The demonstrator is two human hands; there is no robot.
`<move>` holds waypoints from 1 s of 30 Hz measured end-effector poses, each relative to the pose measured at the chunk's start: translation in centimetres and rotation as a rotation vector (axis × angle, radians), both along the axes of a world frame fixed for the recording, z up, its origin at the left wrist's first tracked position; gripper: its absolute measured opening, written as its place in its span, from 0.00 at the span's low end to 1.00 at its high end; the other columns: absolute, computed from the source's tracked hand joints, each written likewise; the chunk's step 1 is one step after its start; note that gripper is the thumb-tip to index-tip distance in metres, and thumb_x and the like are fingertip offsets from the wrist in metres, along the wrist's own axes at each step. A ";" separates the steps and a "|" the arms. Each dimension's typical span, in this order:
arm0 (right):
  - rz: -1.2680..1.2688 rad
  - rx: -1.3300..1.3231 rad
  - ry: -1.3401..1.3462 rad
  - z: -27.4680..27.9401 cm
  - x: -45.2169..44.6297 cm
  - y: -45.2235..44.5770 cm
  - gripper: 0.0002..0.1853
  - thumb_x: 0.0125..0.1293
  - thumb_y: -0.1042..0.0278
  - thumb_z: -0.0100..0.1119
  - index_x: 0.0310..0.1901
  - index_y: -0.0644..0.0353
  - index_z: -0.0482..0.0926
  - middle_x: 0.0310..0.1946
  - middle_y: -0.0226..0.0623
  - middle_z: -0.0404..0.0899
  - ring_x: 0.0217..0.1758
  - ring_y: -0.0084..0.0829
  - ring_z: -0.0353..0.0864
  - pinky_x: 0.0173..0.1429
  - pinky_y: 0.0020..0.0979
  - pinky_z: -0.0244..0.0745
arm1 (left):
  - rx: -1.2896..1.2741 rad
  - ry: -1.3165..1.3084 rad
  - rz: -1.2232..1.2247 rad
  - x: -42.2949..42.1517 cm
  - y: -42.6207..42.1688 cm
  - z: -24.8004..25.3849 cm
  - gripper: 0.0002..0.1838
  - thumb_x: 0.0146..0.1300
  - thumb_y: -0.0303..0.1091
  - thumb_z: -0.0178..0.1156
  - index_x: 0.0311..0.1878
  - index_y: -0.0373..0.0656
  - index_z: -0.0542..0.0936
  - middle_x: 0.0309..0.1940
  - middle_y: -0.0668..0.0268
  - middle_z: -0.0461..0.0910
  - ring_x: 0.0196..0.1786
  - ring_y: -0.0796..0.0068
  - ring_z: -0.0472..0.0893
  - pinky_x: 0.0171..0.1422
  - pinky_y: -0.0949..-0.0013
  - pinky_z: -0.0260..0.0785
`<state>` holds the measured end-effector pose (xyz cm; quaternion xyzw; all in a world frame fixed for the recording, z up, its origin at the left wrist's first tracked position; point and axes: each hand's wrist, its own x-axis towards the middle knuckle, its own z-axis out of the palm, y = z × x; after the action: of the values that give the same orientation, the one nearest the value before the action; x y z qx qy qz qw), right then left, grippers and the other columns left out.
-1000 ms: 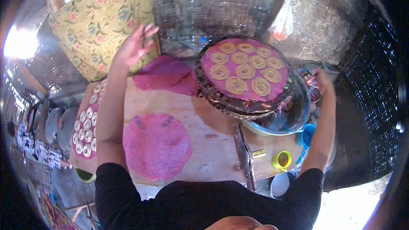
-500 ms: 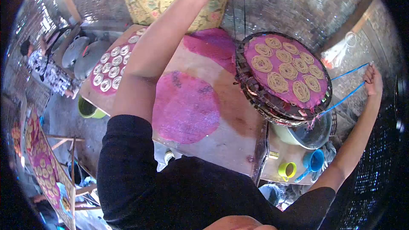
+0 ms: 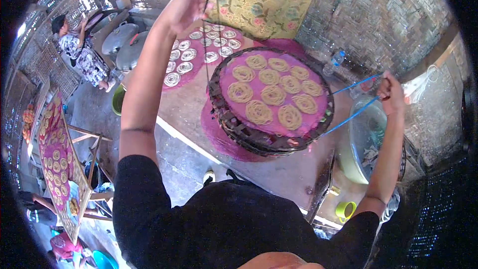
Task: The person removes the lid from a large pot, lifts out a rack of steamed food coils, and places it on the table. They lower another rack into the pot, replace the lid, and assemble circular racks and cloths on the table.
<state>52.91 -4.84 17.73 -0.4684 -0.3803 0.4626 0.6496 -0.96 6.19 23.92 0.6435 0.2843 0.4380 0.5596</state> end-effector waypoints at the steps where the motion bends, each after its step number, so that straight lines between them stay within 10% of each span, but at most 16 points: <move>1: 0.019 -0.022 0.002 -1.3 -1.0 0.3 0.13 0.62 0.64 0.53 0.21 0.50 0.64 0.11 0.19 0.52 0.12 0.16 0.50 0.18 0.23 0.49 | 0.004 0.001 0.009 -1.2 -1.1 -1.1 0.32 0.66 0.59 0.41 0.55 0.38 0.73 0.50 0.70 0.76 0.31 0.85 0.70 0.31 0.80 0.63; 4: 0.027 -0.062 0.026 -4.8 -2.7 1.1 0.12 0.63 0.63 0.53 0.22 0.51 0.65 0.12 0.20 0.52 0.12 0.17 0.50 0.18 0.24 0.49 | -0.084 -0.102 0.210 -4.0 -3.7 -4.1 0.33 0.67 0.59 0.38 0.54 0.37 0.73 0.33 0.73 0.77 0.31 0.86 0.69 0.38 0.79 0.65; 12: 0.033 -0.194 0.095 -10.7 -3.0 0.5 0.12 0.64 0.60 0.51 0.23 0.51 0.67 0.12 0.20 0.56 0.12 0.18 0.50 0.19 0.24 0.52 | -0.190 -0.316 0.402 -10.8 -6.9 -11.2 0.26 0.67 0.53 0.44 0.52 0.38 0.72 0.46 0.66 0.77 0.29 0.83 0.68 0.36 0.76 0.65; 16: -0.108 -0.289 -0.616 -13.7 -1.2 -2.8 0.11 0.64 0.59 0.51 0.33 0.57 0.73 0.11 0.23 0.62 0.11 0.19 0.58 0.16 0.24 0.53 | -0.108 -0.223 0.532 -16.7 -8.9 -16.3 0.21 0.68 0.48 0.45 0.51 0.40 0.71 0.43 0.64 0.78 0.27 0.81 0.69 0.31 0.77 0.64; 17: -0.162 -0.337 -1.039 -14.7 -0.7 -3.7 0.12 0.65 0.58 0.52 0.38 0.60 0.75 0.11 0.24 0.63 0.10 0.18 0.60 0.15 0.24 0.52 | -0.192 -0.025 0.655 -19.0 -9.4 -18.3 0.21 0.67 0.49 0.47 0.49 0.40 0.72 0.42 0.63 0.78 0.28 0.82 0.70 0.31 0.76 0.65; 21: -0.267 -0.655 -1.102 -15.8 -7.1 -7.5 0.15 0.64 0.63 0.52 0.47 0.63 0.74 0.22 0.36 0.72 0.24 0.29 0.75 0.27 0.31 0.69 | -0.523 0.630 0.973 -22.6 -12.1 -23.7 0.21 0.61 0.50 0.55 0.46 0.40 0.74 0.41 0.60 0.78 0.36 0.77 0.77 0.33 0.70 0.70; 23: -0.602 0.015 -1.706 -18.9 -8.7 -7.8 0.15 0.59 0.71 0.52 0.49 0.61 0.74 0.37 0.49 0.74 0.45 0.45 0.74 0.56 0.47 0.64 | 0.059 1.729 1.330 -20.1 -13.8 -25.2 0.20 0.57 0.45 0.60 0.45 0.38 0.76 0.42 0.55 0.77 0.43 0.68 0.78 0.41 0.65 0.72; 27: -0.428 0.026 -1.422 -18.8 -14.1 -7.4 0.19 0.56 0.74 0.53 0.52 0.60 0.73 0.50 0.53 0.67 0.58 0.51 0.63 0.60 0.48 0.59 | 0.224 0.977 1.088 -15.1 -10.9 -26.5 0.22 0.54 0.41 0.62 0.49 0.37 0.75 0.48 0.52 0.75 0.47 0.56 0.76 0.50 0.61 0.69; 30: -0.769 -0.048 -1.687 -17.8 -16.7 -6.7 0.18 0.55 0.74 0.55 0.49 0.60 0.75 0.51 0.51 0.68 0.59 0.52 0.63 0.61 0.48 0.59 | 0.083 0.770 0.674 -9.3 -8.7 -28.7 0.23 0.55 0.40 0.61 0.51 0.37 0.74 0.51 0.51 0.72 0.52 0.53 0.74 0.54 0.59 0.67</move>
<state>36.25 -11.56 -0.08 -0.7573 -0.5360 -0.2709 0.2566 -10.24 -2.51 -4.83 0.6526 0.6438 0.3362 0.2161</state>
